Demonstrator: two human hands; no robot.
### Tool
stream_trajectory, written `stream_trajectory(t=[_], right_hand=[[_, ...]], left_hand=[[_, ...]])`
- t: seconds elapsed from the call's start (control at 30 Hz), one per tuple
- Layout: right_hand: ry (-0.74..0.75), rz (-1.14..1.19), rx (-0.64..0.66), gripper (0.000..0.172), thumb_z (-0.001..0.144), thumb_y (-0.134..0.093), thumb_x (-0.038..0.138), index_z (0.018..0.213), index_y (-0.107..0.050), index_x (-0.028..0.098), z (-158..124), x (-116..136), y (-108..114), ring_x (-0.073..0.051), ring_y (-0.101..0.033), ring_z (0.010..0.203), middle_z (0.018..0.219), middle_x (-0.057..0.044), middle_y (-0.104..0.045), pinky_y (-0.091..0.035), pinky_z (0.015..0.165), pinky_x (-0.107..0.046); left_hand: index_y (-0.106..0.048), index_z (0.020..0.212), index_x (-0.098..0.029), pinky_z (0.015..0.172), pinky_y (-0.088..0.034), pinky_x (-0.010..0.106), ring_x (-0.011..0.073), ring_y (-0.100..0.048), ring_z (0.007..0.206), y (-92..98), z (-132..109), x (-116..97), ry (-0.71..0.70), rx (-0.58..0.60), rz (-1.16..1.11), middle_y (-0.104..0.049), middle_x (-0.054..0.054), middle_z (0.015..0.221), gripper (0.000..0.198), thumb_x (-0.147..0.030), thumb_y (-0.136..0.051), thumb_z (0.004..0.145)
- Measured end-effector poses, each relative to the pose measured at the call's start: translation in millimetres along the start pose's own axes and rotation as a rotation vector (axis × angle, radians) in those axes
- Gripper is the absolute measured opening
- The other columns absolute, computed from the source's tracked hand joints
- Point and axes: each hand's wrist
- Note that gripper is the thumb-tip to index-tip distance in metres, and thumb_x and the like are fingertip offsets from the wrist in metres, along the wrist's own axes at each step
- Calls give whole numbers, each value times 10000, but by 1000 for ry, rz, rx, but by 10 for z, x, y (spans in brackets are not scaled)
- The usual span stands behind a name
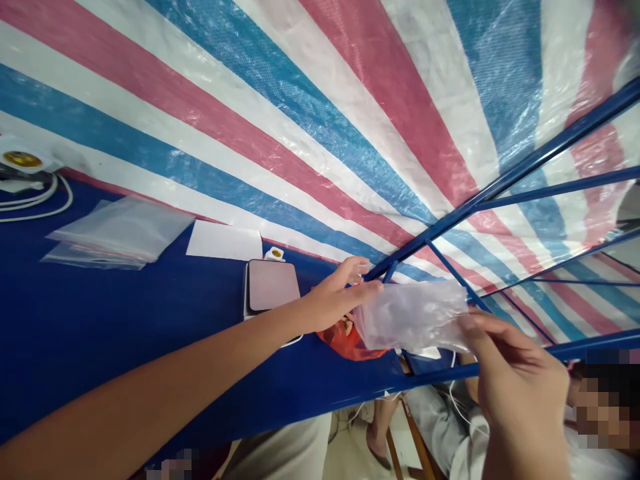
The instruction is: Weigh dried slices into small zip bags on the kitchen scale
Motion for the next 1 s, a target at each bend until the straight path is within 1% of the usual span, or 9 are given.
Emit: stream_trajectory(t=[0.07,0.13,0.23,0.37,0.47,0.57,0.73,0.87,1.0], right_hand=[[-65,81,22,267,713,-868,436,843,-785,218,-155,-33,-69,-236,-729,832,922,-58,-781,-593,748,-333],[-158,197,84,282,714,-867,434,840,-785,196,-338,-84,-284,-228,-723,771,905,-73,-782,-583,675,-316],[-294,402,277,302,749,-834,455,829,-767,171,-698,-96,-851,-220,-713,721,861,-83,-775,-577,646,-315],[-330,490,618,348,842,-719,496,932,-737,161,-1274,145,-1692,-223,-704,672,802,-83,-753,-588,593,-325],[-207,390,683,354,886,-651,471,1050,-699,161,-1614,417,-2056,-246,-728,743,943,-135,-753,-599,573,-326],[35,303,658,324,970,-536,406,1132,-672,161,-1786,659,-2180,-262,-724,939,1091,-162,-721,-624,761,-377],[332,316,722,366,1042,-385,289,1277,-636,164,-1879,1093,-2323,-276,-624,1242,1313,-161,-657,-519,1067,-466],[552,306,867,440,1053,-344,260,1406,-583,148,-1929,1374,-2530,-277,-449,1453,1491,-151,-550,-413,1190,-486],[484,285,896,449,1066,-339,286,1434,-567,168,-1828,1314,-2563,-288,-439,1461,1506,-144,-543,-394,1196,-532]], left_hand=[[-370,1491,-298,1004,-508,444,296,-579,1290,26,-190,-38,144,36,-134,-550,152,1455,878,-589,-778,771],[-406,1450,-280,857,-545,383,264,-672,1091,112,-449,-57,256,-47,-126,-636,135,1313,907,-507,-853,694],[-528,1289,-228,721,-528,313,201,-689,866,366,-935,-104,357,-287,-10,-691,76,1094,689,-464,-814,709],[-530,1268,-213,744,-546,319,219,-697,907,932,-1629,-210,379,-554,275,-715,77,1079,636,-525,-744,756],[-505,1315,-220,770,-563,368,226,-693,841,1420,-2067,-292,454,-662,640,-718,93,1166,692,-587,-702,763],[-504,1364,-224,877,-563,430,260,-700,919,1746,-2363,-376,503,-654,950,-688,104,1273,695,-610,-640,801],[-522,1445,-174,1191,-352,538,338,-429,1453,1679,-2542,-411,272,-602,1469,-504,147,1539,576,-497,-439,976],[-528,1480,-140,1223,-220,653,376,-338,1514,1465,-2603,-190,350,-539,1664,-429,176,1593,572,-421,-334,1021],[-475,1534,-211,1222,-194,678,372,-316,1526,1450,-2688,33,407,-457,1642,-379,134,1625,595,-487,-325,1029]])
Point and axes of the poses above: each hand's wrist, its own z-axis towards the middle knuckle, its own y-axis out of the back of the hand, x = y × z
